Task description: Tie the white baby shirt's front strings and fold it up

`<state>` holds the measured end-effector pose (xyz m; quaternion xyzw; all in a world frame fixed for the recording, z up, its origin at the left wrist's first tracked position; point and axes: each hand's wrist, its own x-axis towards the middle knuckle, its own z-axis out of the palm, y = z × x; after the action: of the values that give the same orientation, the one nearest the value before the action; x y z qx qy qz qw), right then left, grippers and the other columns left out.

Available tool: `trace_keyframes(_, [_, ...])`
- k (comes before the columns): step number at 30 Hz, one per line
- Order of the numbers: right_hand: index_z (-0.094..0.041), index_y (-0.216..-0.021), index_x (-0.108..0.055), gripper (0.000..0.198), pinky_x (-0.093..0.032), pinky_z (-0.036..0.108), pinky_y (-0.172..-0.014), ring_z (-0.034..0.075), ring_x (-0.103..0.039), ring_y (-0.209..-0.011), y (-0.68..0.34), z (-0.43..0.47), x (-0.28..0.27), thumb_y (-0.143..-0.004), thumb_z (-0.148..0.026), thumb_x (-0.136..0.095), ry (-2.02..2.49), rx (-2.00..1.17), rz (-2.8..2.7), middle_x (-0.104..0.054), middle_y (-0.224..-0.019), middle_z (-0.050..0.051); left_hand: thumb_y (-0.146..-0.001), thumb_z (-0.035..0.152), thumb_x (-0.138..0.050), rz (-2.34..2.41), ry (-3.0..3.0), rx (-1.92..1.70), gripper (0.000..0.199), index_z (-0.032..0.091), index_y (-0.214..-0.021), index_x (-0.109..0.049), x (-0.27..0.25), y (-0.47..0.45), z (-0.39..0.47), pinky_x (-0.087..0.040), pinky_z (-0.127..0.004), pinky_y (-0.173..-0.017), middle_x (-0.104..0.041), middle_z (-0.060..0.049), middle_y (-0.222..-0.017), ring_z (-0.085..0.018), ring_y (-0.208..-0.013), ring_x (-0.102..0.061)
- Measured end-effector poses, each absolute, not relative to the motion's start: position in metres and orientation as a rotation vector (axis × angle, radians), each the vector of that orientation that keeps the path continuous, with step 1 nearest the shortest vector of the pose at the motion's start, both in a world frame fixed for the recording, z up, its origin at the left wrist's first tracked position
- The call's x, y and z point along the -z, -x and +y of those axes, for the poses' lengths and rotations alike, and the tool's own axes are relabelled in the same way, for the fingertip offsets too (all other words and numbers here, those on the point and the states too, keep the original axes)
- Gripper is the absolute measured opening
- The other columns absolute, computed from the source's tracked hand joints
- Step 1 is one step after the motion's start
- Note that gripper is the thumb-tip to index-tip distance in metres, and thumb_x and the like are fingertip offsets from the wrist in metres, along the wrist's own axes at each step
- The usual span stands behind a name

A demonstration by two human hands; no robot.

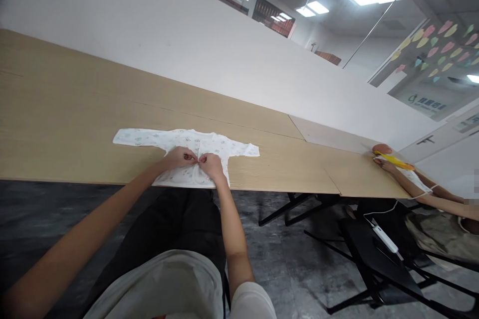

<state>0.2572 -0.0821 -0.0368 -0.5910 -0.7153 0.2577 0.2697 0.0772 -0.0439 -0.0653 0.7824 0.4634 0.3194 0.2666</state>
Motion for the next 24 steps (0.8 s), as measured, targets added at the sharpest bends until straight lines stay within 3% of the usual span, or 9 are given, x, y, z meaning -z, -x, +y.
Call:
trace_keyframes(5, [-0.017,-0.08,-0.075,0.009,-0.049,0.023,-0.075,0.016,-0.069,-0.079,-0.2511,-0.0849,0.0357,-0.078,-0.011,-0.069,1.682,-0.61,-1.912,-0.076,-0.081,0.003,-0.073,0.043,-0.06,1.2,-2.18,-0.777,0.033,0.02,-0.083,-0.079,0.0617,-0.0746,-0.0448,-0.045,-0.027,-0.066,-0.073,-0.006,-0.076,-0.019,-0.073,-0.061])
trace_keyframes(18, [-0.017,-0.081,-0.076,0.009,-0.05,0.021,-0.068,0.015,-0.07,-0.071,-0.2559,-0.0863,0.0349,-0.078,-0.012,-0.07,1.699,-0.81,-1.698,-0.075,-0.075,0.001,-0.071,0.039,-0.056,1.214,-2.195,-0.765,0.031,0.016,-0.076,-0.077,0.0612,-0.0748,-0.0424,-0.035,-0.024,-0.058,-0.06,-0.001,-0.059,-0.013,-0.06,-0.049])
trace_keyframes(24, [-0.02,-0.087,-0.073,0.012,-0.05,0.023,-0.075,0.016,-0.071,-0.08,-0.2477,-0.0919,0.0328,-0.077,-0.014,-0.074,1.714,-0.654,-1.707,-0.076,-0.08,0.0,-0.074,0.045,-0.06,1.136,-2.151,-0.792,0.034,0.016,-0.08,-0.078,0.0663,-0.0717,-0.0359,-0.036,-0.024,-0.058,-0.064,-0.002,-0.062,-0.014,-0.06,-0.051])
